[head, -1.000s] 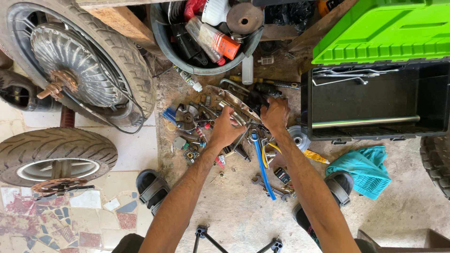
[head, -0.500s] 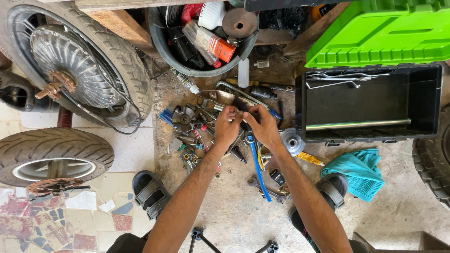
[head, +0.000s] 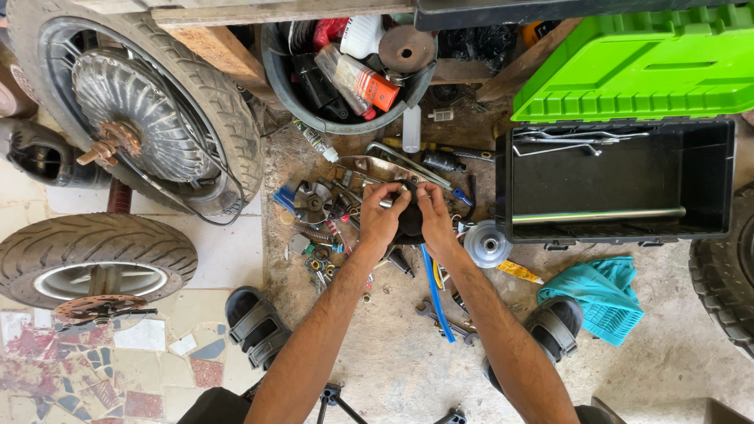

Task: The person assembles a small mechanical component by fitting a metal sleeve onto a cylindrical shaft, applying a small amount of lubricant, and tightening the parts together using a hex key and a wrench.

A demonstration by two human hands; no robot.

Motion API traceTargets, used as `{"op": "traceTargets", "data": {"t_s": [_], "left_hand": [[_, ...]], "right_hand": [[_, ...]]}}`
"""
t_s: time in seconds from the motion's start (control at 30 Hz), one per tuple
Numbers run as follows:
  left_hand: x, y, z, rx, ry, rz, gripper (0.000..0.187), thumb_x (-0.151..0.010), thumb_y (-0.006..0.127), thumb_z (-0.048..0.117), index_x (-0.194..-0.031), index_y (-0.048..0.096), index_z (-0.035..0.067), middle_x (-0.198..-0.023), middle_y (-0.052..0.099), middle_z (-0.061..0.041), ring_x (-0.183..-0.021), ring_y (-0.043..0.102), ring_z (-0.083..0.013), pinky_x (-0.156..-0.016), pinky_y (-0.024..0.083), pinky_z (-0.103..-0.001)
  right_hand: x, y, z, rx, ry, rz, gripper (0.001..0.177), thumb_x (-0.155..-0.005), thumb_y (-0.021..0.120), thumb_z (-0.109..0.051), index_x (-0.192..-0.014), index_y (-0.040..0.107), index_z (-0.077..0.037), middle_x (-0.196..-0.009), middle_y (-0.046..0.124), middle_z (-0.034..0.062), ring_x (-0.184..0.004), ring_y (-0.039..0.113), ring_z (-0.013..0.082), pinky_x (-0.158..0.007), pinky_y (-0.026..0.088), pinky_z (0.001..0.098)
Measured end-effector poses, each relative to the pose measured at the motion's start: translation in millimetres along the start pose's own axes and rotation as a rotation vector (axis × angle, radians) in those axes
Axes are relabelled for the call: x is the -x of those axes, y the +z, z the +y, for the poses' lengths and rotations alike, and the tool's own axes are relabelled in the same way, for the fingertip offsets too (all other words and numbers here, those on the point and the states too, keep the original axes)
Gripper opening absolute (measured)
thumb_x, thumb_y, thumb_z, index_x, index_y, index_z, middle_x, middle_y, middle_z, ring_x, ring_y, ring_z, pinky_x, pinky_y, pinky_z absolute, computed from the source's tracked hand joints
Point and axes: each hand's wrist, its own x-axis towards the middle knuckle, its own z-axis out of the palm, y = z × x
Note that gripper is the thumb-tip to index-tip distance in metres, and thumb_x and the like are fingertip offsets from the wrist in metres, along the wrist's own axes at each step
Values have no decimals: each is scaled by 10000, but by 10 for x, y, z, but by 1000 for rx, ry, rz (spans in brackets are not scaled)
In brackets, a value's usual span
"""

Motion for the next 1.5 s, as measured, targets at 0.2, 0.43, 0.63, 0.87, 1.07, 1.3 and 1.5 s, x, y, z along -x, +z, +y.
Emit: {"op": "traceTargets", "data": {"t_s": [0.2,0.43,0.63,0.87,1.07,1.3,1.5], "left_hand": [[62,-153,152,-318,387,-106,263,-850,848,224,-1003,762,28,-1076,551,-73,-1095,535,-211,-972,450,-350],[105,-8,273,-111,-60,-55,367,-915,750,387,-926,765,20,-1082,574,-58,-991,601,-173,-882,496,-319],[108,20,302,43,-181,-48,354,-925,737,347,-934,747,-7,-1096,563,-47,-975,592,-162,-830,479,-314],[266,59,384,-66,153,-135,282,-930,750,298,-1006,760,27,-1045,532,-14,-974,553,-149,-847,479,-298],[288,-12,648,-380,569,-210,235,-933,785,248,-1012,778,28,-993,530,-58,-986,541,-222,-906,453,-348],[250,72,645,-270,403,-20,249,-937,769,287,-1019,782,53,-948,587,-45,-905,595,-177,-810,495,-310],[189,45,596,-185,209,69,230,-917,755,269,-970,775,46,-952,576,-29,-884,594,-155,-738,501,-304]], "right_hand": [[-73,-179,-75,-78,196,122,214,-1052,490,-293,-1166,600,-149,-891,636,14,-704,620,107,-577,517,287],[121,-97,-192,856,-419,128,225,-1120,547,-272,-1176,577,-56,-947,696,100,-841,663,200,-723,544,340],[305,102,-389,813,-492,68,247,-1074,536,-239,-1217,560,-40,-1019,699,113,-928,671,173,-801,532,343],[78,-210,-292,689,-337,83,258,-1160,509,-230,-1093,616,-5,-906,606,75,-873,544,132,-762,481,286],[57,-297,-490,200,169,56,307,-1063,443,-262,-1112,656,-47,-878,673,20,-762,606,109,-656,503,276],[351,134,-381,907,-411,294,430,-1128,419,-322,-1246,681,-2,-998,721,134,-920,713,172,-789,550,331],[642,357,-552,843,-484,116,432,-1100,479,-255,-1442,602,-21,-1063,727,213,-921,681,205,-806,548,330]]}}
